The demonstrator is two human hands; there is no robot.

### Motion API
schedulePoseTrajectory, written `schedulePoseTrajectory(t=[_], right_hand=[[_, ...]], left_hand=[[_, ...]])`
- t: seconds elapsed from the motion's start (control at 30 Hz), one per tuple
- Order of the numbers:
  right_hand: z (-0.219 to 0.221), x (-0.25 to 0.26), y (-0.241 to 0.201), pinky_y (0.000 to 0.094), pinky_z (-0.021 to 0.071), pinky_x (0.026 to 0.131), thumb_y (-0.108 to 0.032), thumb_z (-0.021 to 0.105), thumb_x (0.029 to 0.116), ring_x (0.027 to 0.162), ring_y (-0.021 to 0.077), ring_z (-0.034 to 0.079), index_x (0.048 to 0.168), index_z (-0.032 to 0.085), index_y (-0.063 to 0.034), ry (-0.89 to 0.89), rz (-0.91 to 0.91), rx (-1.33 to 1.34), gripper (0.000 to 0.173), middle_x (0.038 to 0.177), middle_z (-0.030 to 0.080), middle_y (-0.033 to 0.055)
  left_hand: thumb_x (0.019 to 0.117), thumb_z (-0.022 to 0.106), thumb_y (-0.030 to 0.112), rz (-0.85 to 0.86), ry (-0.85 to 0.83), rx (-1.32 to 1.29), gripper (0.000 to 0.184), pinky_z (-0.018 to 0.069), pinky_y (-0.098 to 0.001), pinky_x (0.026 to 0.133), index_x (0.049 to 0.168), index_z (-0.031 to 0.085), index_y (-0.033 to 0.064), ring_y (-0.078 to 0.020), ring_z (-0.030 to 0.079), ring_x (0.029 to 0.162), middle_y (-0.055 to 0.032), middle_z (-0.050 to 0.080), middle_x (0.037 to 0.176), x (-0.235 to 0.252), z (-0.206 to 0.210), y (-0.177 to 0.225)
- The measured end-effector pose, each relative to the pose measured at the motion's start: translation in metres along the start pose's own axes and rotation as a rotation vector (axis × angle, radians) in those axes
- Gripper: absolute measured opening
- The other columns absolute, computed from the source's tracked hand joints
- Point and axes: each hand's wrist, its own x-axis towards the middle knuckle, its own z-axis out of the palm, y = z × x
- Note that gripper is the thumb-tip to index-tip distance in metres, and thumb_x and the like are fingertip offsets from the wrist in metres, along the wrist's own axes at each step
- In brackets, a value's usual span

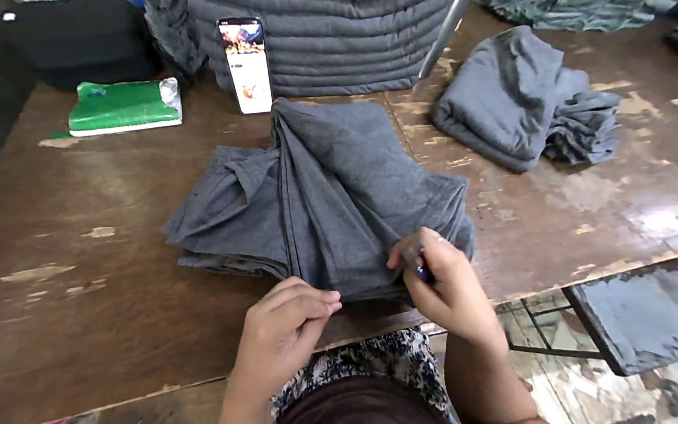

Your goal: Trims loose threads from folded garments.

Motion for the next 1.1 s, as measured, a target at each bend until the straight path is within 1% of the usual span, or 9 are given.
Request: schedulePoseTrajectory(t=[0.1,0.2,0.53,0.63,0.73,0.8,0.9,1.03,1.1], right_hand=[[-0.004,-0.001,-0.007,0.0354,0.0427,0.071,-0.041,0.050,0.1044,0.076,0.0188,0.053,0.088,0.059,-0.0073,-0.170,-0.062,-0.107,0.038,0.079,0.057,0.0057],[0.001,-0.004,-0.014,0.0417,0.0445,0.070,-0.062,0.042,0.1033,0.080,0.0267,0.055,0.083,0.059,-0.0099,-0.206,-0.106,-0.266,0.058,0.083,0.057,0.0082],[0.013,-0.005,-0.025,0.0416,0.0415,0.067,-0.054,0.038,0.1057,0.083,0.0280,0.057,0.076,0.062,-0.0131,-0.179,-0.028,-0.442,0.055,0.082,0.059,0.0060],[0.009,-0.005,-0.023,0.0428,0.0427,0.068,-0.056,0.038,0.1055,0.083,0.0282,0.057,0.077,0.061,-0.0114,-0.186,-0.013,-0.355,0.058,0.081,0.058,0.0070],[0.006,-0.005,-0.020,0.0430,0.0427,0.071,-0.059,0.042,0.1040,0.083,0.0280,0.056,0.077,0.058,-0.0100,-0.184,-0.028,-0.277,0.058,0.081,0.057,0.0082],[0.008,-0.005,-0.020,0.0423,0.0430,0.070,-0.059,0.045,0.1032,0.082,0.0273,0.056,0.078,0.059,-0.0093,-0.166,-0.026,-0.283,0.057,0.081,0.058,0.0082],[0.010,-0.004,-0.021,0.0408,0.0422,0.069,-0.057,0.051,0.1010,0.079,0.0253,0.055,0.077,0.060,-0.0094,-0.133,-0.003,-0.301,0.054,0.078,0.056,0.0064],[0.017,-0.002,-0.023,0.0389,0.0393,0.069,-0.055,0.056,0.0992,0.074,0.0220,0.052,0.074,0.058,-0.0111,-0.061,0.001,-0.292,0.051,0.073,0.054,0.0040],[0.022,0.000,-0.026,0.0391,0.0379,0.070,-0.054,0.059,0.0981,0.076,0.0213,0.052,0.075,0.057,-0.0115,-0.037,0.000,-0.260,0.049,0.075,0.055,0.0035]], left_hand=[[0.0952,0.070,0.009,-0.048,0.027,-0.010,0.005,0.0574,-0.0200,0.086,0.093,0.066,0.0100,-0.0068,0.071,0.095,0.0014,0.075,0.097,0.000,-0.001,0.001],[0.0968,0.070,0.013,-0.050,0.085,-0.028,0.006,0.0566,-0.0185,0.085,0.096,0.064,0.0120,-0.0050,0.069,0.094,0.0029,0.073,0.096,-0.001,0.005,0.001],[0.0970,0.070,0.014,0.067,-0.050,-0.187,0.011,0.0544,-0.0198,0.080,0.091,0.061,0.0122,-0.0063,0.067,0.085,0.0025,0.071,0.087,0.002,0.006,0.005],[0.1002,0.064,0.042,0.066,-0.101,-0.189,0.028,0.0496,-0.0210,0.077,0.094,0.068,0.0148,-0.0039,0.062,0.080,0.0046,0.065,0.081,0.001,-0.003,0.007],[0.0909,0.069,0.060,-0.025,-0.006,0.129,0.044,0.0505,-0.0243,0.087,0.103,0.070,0.0171,-0.0050,0.063,0.094,0.0056,0.071,0.094,0.003,-0.004,0.004],[0.0897,0.075,0.049,-0.078,0.032,0.286,0.035,0.0475,-0.0277,0.092,0.102,0.075,0.0156,-0.0083,0.063,0.098,0.0039,0.075,0.095,0.001,0.001,-0.001],[0.0921,0.077,0.029,-0.030,0.048,0.220,0.012,0.0460,-0.0226,0.086,0.089,0.074,0.0178,-0.0046,0.062,0.089,0.0079,0.072,0.081,-0.002,-0.005,-0.002],[0.0974,0.070,0.038,-0.019,-0.103,-0.027,0.018,0.0468,-0.0194,0.082,0.093,0.074,0.0203,0.0000,0.061,0.085,0.0103,0.069,0.081,-0.003,-0.032,0.007],[0.0959,0.069,0.046,-0.039,-0.059,0.015,0.026,0.0482,-0.0182,0.084,0.100,0.072,0.0210,0.0016,0.061,0.089,0.0119,0.069,0.085,0.000,-0.030,0.008]])
